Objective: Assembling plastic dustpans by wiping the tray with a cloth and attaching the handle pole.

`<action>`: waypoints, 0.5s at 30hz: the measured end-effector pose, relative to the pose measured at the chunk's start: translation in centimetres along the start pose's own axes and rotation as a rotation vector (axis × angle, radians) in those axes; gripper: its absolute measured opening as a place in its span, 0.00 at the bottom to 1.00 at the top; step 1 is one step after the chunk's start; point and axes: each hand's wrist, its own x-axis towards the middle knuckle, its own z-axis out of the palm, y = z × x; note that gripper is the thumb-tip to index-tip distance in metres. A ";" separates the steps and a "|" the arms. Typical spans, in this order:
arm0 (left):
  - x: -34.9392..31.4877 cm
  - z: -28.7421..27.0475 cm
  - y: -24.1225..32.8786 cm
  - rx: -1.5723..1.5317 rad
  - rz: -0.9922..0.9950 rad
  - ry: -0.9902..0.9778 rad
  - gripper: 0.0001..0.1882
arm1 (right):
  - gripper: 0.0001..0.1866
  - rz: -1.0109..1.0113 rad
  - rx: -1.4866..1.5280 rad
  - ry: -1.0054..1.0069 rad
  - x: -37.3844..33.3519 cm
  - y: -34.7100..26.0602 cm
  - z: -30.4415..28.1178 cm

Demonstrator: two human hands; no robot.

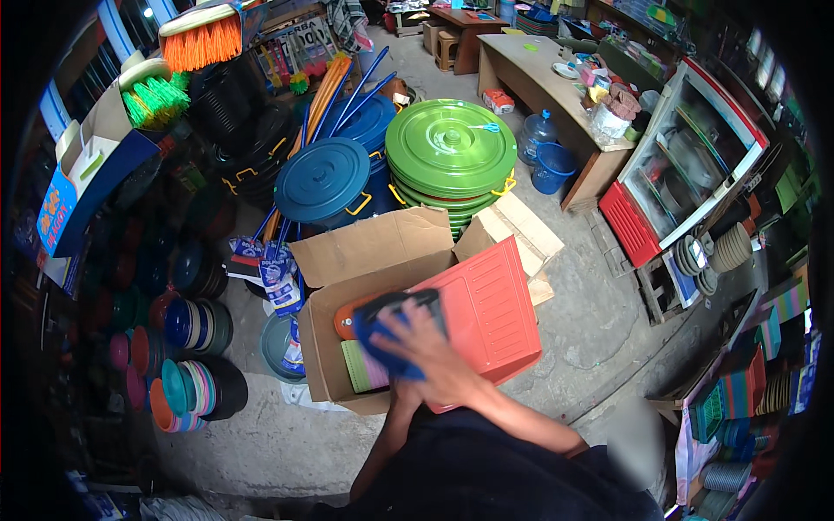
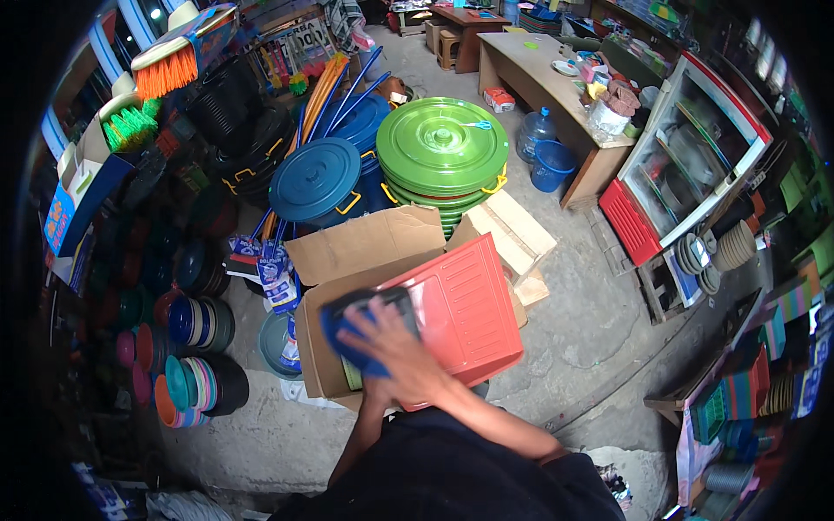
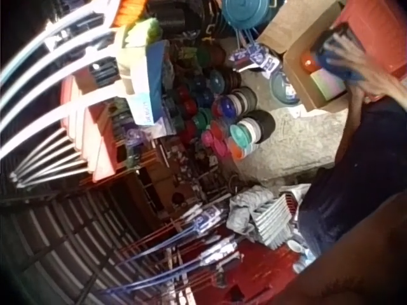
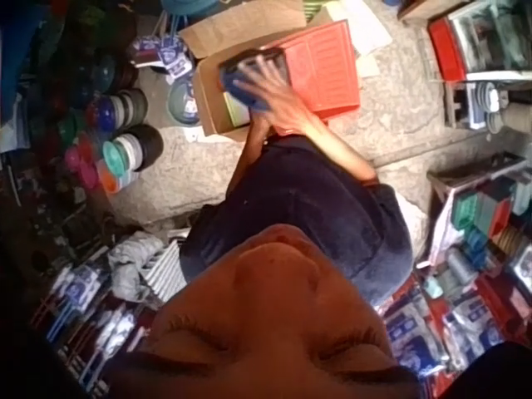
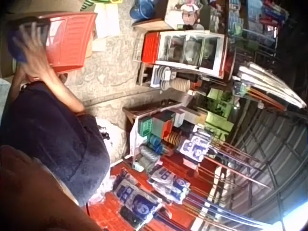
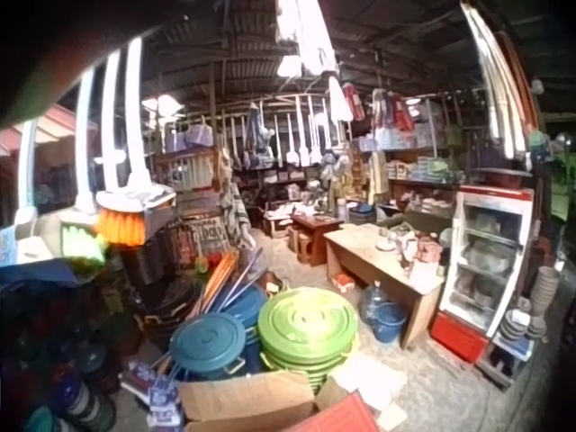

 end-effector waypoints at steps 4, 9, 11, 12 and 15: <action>0.7 0.1 0.2 -0.594 -0.349 0.139 0.33 | 0.37 0.014 0.088 0.031 0.3 0.2 0.4; 1.9 -2.3 0.8 -0.773 -0.512 0.044 0.31 | 0.28 0.278 -0.136 0.273 -0.5 4.6 -1.4; 2.2 -2.6 1.3 -0.666 -0.455 -0.022 0.31 | 0.27 0.284 -0.067 0.162 -1.0 3.9 -1.7; 2.0 -2.5 1.1 -0.667 -0.463 -0.012 0.31 | 0.27 0.278 -0.036 0.093 -0.9 3.2 -1.8; 1.4 -0.8 -0.6 -0.907 -0.494 0.109 0.29 | 0.31 0.270 0.306 0.002 -2.3 0.8 1.2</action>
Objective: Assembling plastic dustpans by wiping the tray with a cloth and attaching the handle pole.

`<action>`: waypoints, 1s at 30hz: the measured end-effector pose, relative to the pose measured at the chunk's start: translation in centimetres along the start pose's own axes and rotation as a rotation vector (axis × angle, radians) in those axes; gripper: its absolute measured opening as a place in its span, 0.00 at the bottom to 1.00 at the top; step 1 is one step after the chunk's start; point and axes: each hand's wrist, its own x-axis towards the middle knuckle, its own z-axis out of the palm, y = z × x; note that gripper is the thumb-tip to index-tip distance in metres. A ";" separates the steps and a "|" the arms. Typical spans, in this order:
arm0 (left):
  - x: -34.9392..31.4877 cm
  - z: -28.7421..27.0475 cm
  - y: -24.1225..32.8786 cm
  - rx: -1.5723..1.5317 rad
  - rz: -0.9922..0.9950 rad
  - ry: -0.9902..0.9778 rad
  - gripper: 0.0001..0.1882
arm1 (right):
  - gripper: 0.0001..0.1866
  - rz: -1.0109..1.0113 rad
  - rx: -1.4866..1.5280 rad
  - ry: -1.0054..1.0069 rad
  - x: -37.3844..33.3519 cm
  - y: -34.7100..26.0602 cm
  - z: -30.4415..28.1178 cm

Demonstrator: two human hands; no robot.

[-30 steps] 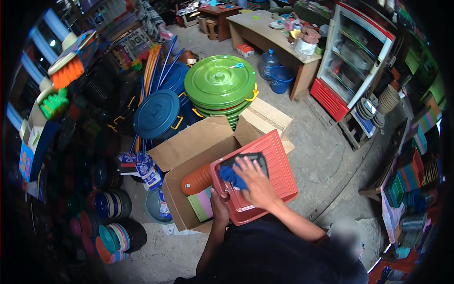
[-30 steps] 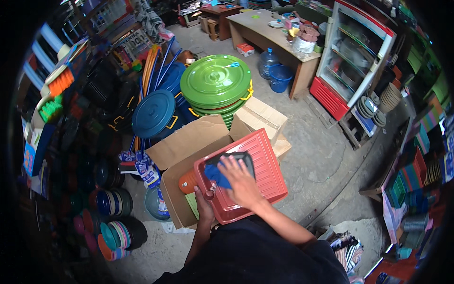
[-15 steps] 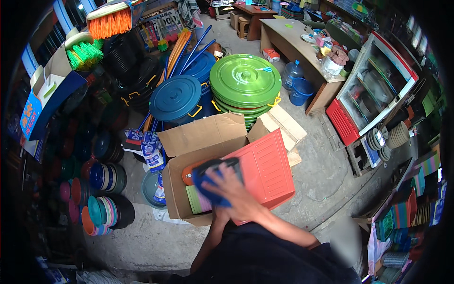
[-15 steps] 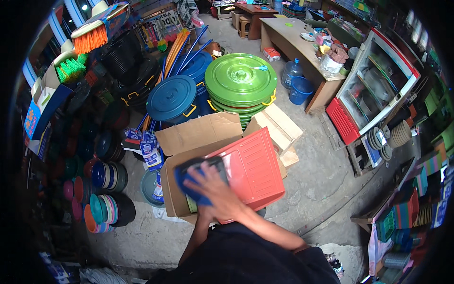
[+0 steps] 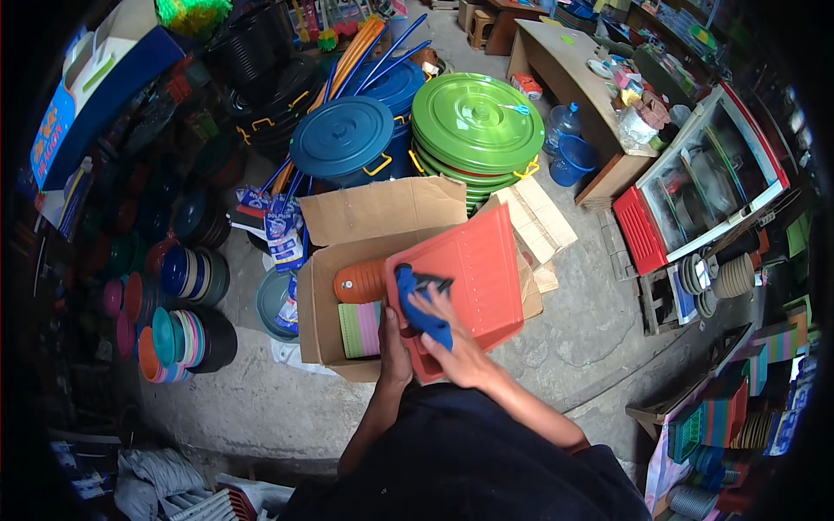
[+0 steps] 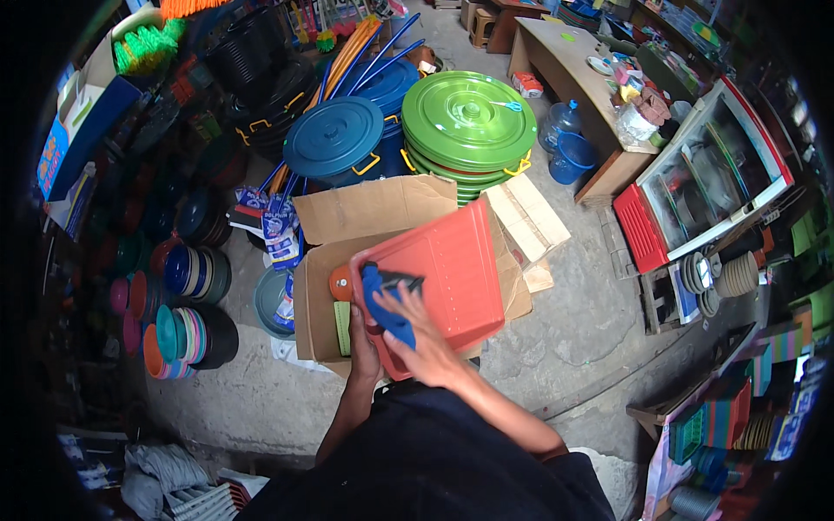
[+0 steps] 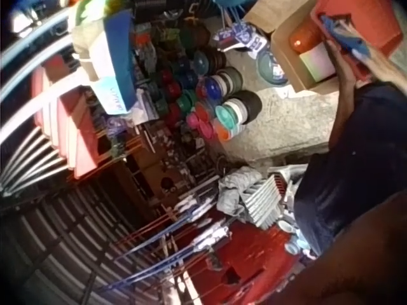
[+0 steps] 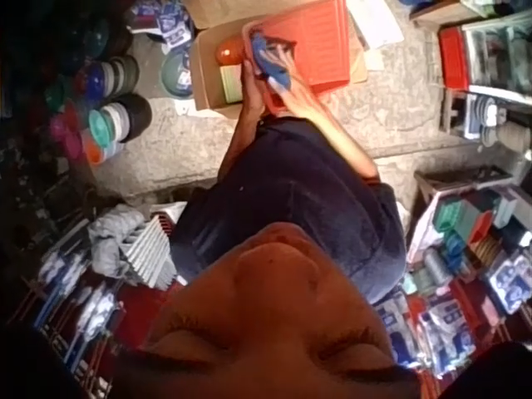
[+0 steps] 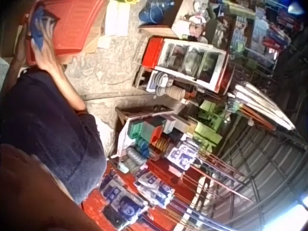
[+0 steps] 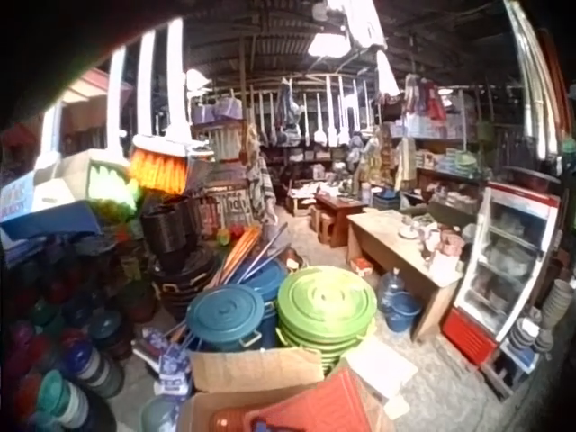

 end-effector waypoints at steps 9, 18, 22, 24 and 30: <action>-0.1 0.0 5.8 -0.566 -0.220 0.060 0.30 | 0.34 -0.224 -0.240 -0.260 -3.2 -3.1 0.3; -1.6 -1.0 6.2 -0.196 -0.008 0.182 0.37 | 0.22 -0.124 -0.581 -0.158 -2.3 -0.4 -5.7; -1.9 -1.3 8.2 -0.184 0.023 0.198 0.37 | 0.25 0.074 -0.812 0.103 -2.7 1.8 -7.7; -2.2 -1.1 8.5 -0.187 0.037 0.211 0.38 | 0.29 0.124 -0.746 0.250 -2.5 2.0 -7.1; -2.5 -1.3 5.5 -0.030 0.102 0.303 0.38 | 0.33 -0.118 -0.391 -0.037 -1.5 -1.8 2.7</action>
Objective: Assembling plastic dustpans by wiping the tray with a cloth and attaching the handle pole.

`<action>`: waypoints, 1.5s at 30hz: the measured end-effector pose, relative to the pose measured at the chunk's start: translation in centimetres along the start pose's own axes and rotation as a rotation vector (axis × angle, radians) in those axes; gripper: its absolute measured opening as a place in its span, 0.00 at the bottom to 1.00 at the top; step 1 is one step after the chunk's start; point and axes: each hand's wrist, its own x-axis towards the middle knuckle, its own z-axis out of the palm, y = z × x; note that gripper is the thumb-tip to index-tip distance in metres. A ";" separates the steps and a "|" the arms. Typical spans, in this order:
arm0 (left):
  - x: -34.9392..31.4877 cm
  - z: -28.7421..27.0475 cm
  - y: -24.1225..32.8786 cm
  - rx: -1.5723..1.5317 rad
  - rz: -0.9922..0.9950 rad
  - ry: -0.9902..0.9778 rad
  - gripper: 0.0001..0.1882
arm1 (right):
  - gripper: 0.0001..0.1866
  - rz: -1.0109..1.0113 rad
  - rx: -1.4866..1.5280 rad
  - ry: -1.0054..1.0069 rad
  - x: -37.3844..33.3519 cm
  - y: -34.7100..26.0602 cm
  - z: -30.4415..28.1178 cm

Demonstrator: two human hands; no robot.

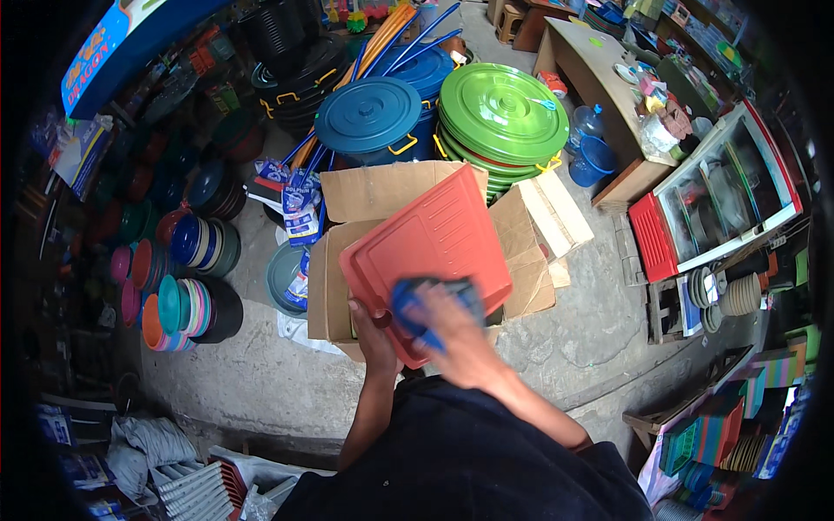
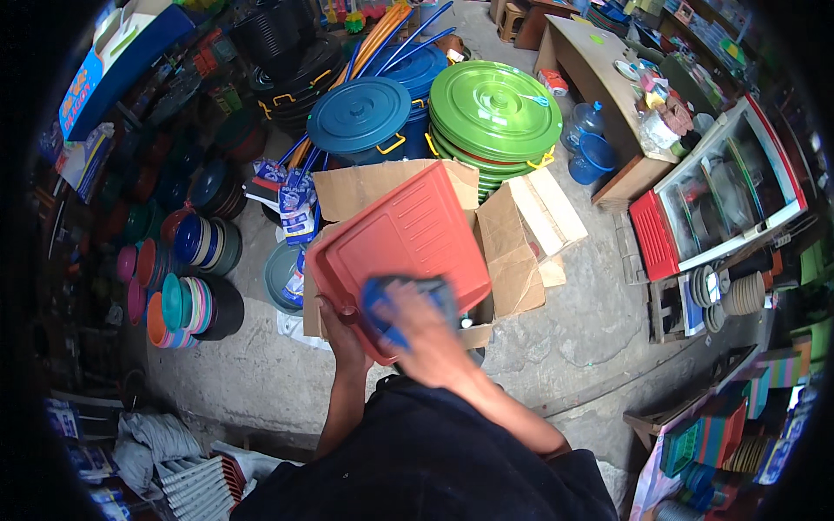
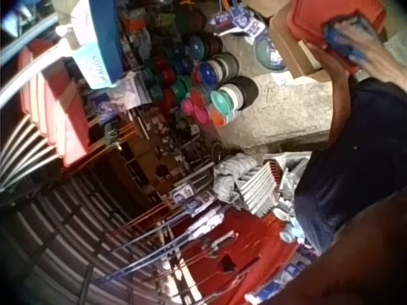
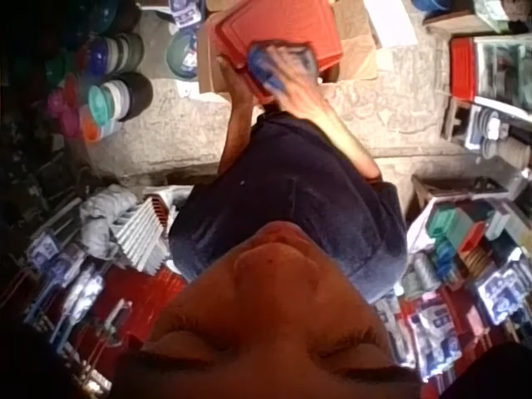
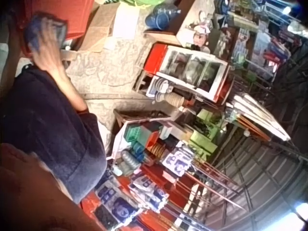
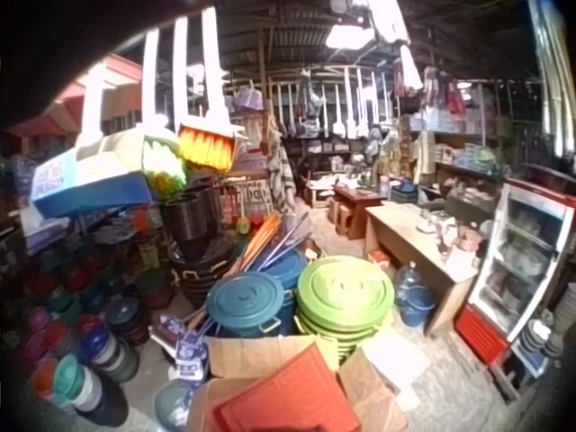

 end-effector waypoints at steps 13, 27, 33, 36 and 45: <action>1.2 -10.5 8.9 0.018 0.060 0.284 0.30 | 0.34 -0.051 -0.027 -0.216 -1.6 4.1 4.0; 1.6 -11.5 1.9 -0.044 -0.459 0.076 0.34 | 0.26 -0.178 0.423 -0.244 0.5 1.3 2.8; 3.6 -14.0 1.2 -0.019 -0.208 -0.073 0.32 | 0.23 0.214 0.606 -0.303 0.9 2.7 -1.3; 3.6 -12.9 0.9 -0.103 -0.220 -0.079 0.30 | 0.21 0.324 0.819 -0.109 1.3 5.7 -1.2; 0.7 -6.2 -2.2 0.527 0.270 -0.103 0.30 | 0.25 0.367 0.692 0.609 3.3 6.0 -1.5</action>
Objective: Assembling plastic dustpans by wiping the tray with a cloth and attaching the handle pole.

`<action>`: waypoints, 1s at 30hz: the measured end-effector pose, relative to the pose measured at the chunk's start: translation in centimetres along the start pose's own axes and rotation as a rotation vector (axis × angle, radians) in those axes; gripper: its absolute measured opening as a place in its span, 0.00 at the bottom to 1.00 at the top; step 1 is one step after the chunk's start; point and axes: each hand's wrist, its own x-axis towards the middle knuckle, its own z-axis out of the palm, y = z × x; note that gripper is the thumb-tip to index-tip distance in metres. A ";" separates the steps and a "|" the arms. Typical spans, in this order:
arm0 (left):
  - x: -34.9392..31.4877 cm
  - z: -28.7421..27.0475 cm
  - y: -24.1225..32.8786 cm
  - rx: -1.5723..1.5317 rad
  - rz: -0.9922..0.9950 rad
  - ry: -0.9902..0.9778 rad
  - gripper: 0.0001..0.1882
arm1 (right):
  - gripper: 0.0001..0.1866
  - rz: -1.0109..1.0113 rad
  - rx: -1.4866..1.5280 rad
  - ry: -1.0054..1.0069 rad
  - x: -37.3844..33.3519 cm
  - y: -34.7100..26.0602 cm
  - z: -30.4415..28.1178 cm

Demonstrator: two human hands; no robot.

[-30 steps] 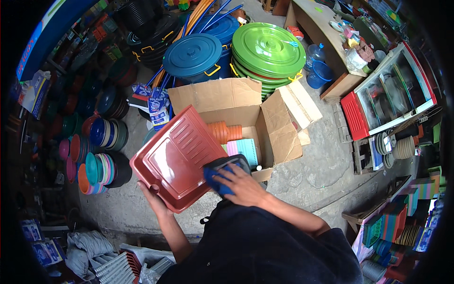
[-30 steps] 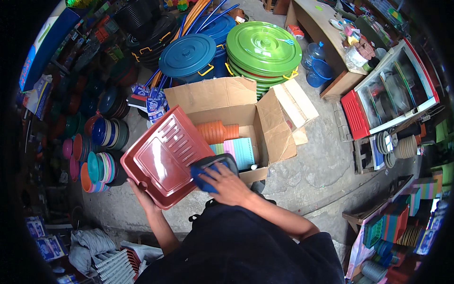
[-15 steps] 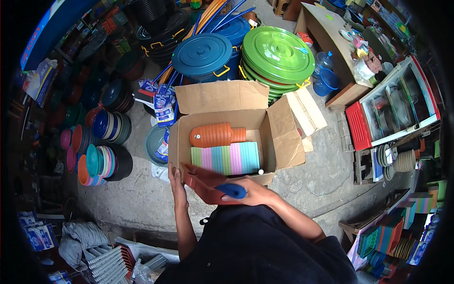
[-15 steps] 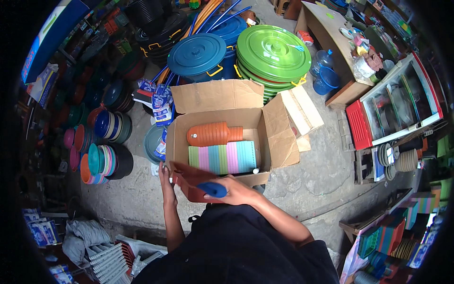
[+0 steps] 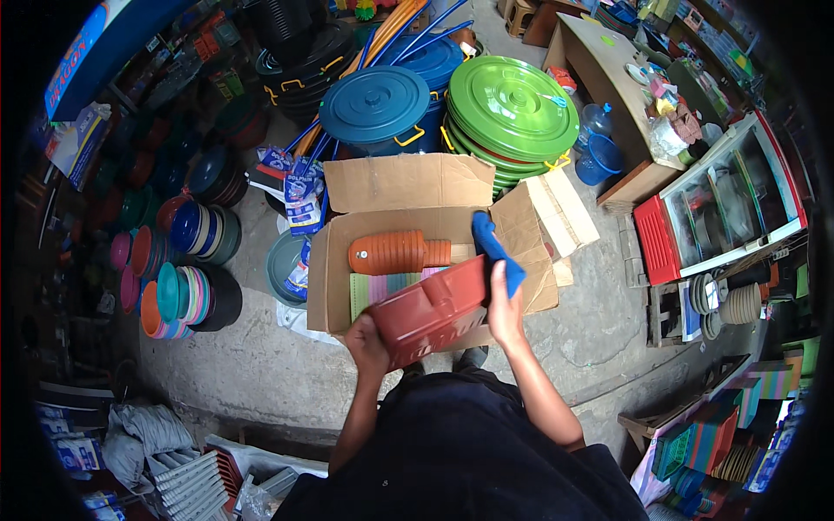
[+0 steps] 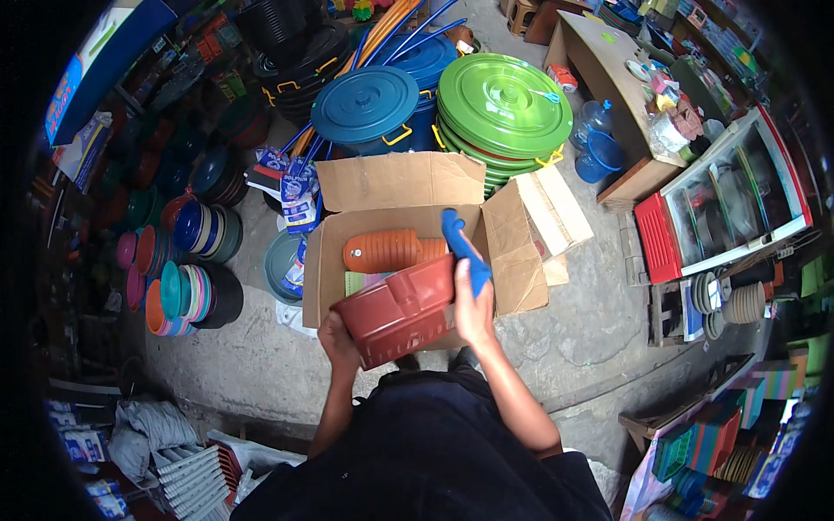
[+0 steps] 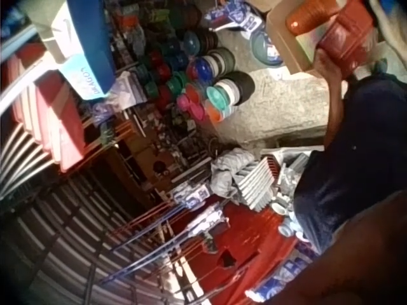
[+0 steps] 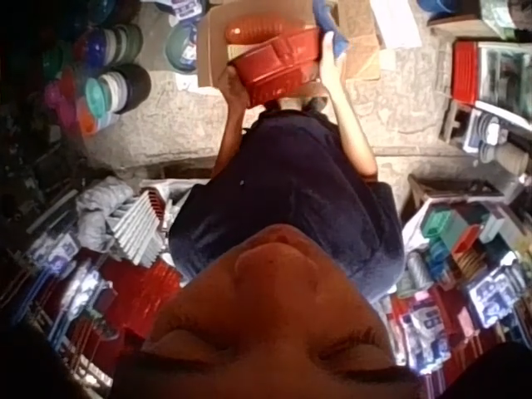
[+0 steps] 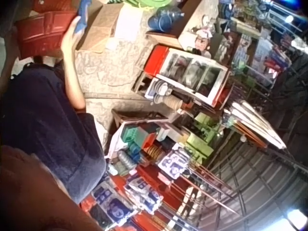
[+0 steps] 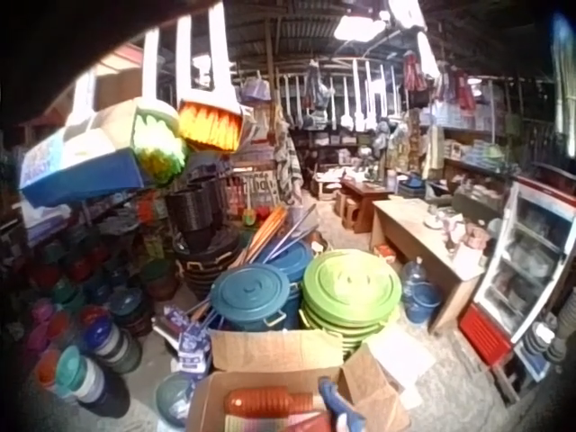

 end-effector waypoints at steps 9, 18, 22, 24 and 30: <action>-1.8 4.6 2.0 -0.501 -0.263 0.199 0.25 | 0.39 -0.489 -0.633 -0.443 -5.2 -6.0 3.6; -1.2 3.6 2.9 -0.386 -0.057 0.059 0.21 | 0.29 -0.636 -0.602 -0.459 -4.2 -3.9 1.8; -0.8 4.4 3.4 -0.239 -0.004 0.074 0.23 | 0.37 -0.650 -0.625 -0.472 -4.0 -3.0 0.7; -0.7 4.8 3.8 -0.434 -0.090 0.109 0.26 | 0.38 -0.710 -0.654 -0.454 -3.7 -2.8 0.3; -0.4 4.4 3.5 -0.526 -0.201 0.054 0.29 | 0.38 -0.358 -0.541 -0.108 0.0 -1.3 1.0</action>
